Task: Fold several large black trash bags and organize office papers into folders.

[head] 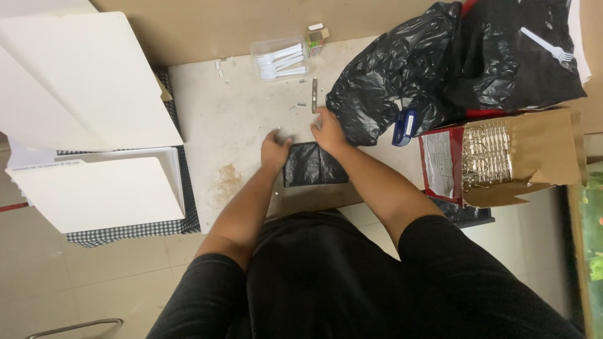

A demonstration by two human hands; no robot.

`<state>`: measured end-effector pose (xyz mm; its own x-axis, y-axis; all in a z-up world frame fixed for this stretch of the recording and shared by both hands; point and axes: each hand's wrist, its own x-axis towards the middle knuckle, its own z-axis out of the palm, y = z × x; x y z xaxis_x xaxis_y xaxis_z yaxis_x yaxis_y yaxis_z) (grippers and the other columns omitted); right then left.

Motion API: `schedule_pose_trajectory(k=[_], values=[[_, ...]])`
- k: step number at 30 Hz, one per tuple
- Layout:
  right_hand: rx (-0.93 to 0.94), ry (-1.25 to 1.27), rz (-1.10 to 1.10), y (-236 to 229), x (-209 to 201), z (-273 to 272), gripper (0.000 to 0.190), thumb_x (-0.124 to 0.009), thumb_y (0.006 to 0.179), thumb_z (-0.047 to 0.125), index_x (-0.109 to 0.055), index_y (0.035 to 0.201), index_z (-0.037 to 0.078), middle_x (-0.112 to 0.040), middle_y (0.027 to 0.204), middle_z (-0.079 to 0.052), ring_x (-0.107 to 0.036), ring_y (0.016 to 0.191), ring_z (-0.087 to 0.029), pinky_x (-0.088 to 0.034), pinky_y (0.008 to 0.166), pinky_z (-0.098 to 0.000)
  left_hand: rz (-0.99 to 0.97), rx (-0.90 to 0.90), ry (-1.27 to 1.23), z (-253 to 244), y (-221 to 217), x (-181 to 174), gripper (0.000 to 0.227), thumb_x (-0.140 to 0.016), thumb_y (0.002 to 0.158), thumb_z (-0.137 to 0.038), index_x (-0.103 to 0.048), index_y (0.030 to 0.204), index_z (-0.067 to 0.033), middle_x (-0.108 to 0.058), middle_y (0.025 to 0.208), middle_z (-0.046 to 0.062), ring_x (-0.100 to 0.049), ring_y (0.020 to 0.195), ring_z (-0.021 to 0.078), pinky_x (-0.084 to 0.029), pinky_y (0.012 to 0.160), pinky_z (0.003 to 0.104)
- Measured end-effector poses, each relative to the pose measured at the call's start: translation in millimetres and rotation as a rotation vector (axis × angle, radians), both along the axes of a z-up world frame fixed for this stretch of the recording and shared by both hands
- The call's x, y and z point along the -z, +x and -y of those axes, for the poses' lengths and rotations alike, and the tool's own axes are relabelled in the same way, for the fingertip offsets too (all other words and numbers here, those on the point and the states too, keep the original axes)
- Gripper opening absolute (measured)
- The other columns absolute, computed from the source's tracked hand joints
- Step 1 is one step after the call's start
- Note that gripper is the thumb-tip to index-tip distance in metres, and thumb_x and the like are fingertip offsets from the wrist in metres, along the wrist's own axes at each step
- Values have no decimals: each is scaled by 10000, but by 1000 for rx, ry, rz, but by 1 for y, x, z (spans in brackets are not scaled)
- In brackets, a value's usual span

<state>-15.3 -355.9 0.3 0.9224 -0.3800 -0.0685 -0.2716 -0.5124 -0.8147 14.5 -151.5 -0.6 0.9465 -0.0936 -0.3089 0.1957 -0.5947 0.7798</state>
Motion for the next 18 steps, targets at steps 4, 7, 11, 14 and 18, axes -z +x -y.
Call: schedule_pose_trajectory(k=[4, 7, 11, 14, 18], values=[[-191, -14, -75, -17, 9, 4, 457, -771, 875, 139, -610, 1302, 115, -698, 1120, -125, -697, 1024, -288, -552, 889, -385, -260, -3, 264, -7, -11, 37, 589, -862, 834, -398, -685, 1214, 16, -708, 1176, 222, -670, 1119, 349, -531, 957, 401], [-418, -79, -353, -37, -7, -5, 482, -806, 839, 195, -616, 1277, 130, -678, 1144, -115, -685, 1056, -283, -554, 926, -393, -301, -90, 127, -11, -27, 35, 515, -851, 780, -312, -728, 1159, 14, -753, 1080, 203, -734, 1015, 319, -563, 908, 387], [-443, -253, -240, -53, -1, -14, 520, -838, 779, 153, -612, 1248, 140, -583, 1264, -133, -544, 1219, -368, -479, 997, -468, -322, 39, -77, -14, -33, 76, 480, -854, 761, -287, -720, 1101, 25, -774, 995, 164, -755, 899, 274, -589, 824, 368], [-441, -248, -203, -53, -4, -15, 565, -842, 761, 171, -612, 1277, 179, -558, 1280, -123, -489, 1270, -377, -453, 1041, -473, -234, 132, -118, -11, -40, 24, 380, -835, 778, -239, -742, 1047, 11, -779, 936, 141, -736, 833, 226, -574, 783, 340], [-540, -294, -210, -42, -59, -9, 536, -882, 756, 307, -677, 1244, 222, -506, 1258, -133, -399, 1246, -375, -391, 1063, -481, 14, 260, -356, -12, -34, -26, 191, -756, 895, -153, -711, 977, 14, -741, 852, 102, -662, 767, 158, -542, 734, 301]])
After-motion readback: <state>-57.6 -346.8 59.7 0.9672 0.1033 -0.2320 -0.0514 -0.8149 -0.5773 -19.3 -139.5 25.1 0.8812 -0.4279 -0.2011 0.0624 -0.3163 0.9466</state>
